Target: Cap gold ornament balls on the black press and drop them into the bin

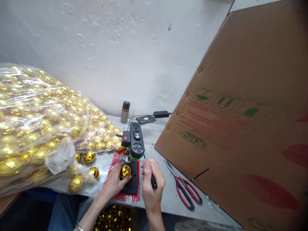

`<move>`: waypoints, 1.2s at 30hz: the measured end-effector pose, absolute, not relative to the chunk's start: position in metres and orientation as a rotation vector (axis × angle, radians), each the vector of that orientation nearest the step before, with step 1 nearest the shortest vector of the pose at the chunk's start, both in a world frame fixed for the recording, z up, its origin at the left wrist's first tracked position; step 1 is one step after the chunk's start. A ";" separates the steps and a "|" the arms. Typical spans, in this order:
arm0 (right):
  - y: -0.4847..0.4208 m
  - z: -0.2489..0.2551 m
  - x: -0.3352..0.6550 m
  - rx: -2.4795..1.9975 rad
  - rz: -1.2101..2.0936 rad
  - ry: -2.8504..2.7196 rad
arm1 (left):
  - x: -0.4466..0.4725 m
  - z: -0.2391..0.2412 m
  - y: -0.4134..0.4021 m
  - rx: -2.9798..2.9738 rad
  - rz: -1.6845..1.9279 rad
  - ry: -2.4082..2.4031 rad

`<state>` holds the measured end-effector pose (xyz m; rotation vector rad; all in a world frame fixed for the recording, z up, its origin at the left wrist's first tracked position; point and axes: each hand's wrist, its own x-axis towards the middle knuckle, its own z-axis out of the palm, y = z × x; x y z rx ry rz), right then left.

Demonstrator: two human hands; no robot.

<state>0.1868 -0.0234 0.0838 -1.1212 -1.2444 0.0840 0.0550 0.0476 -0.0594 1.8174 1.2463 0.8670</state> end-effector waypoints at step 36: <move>-0.026 0.095 0.187 -1.174 0.123 -1.252 | 0.066 -0.076 0.043 2.115 0.994 1.220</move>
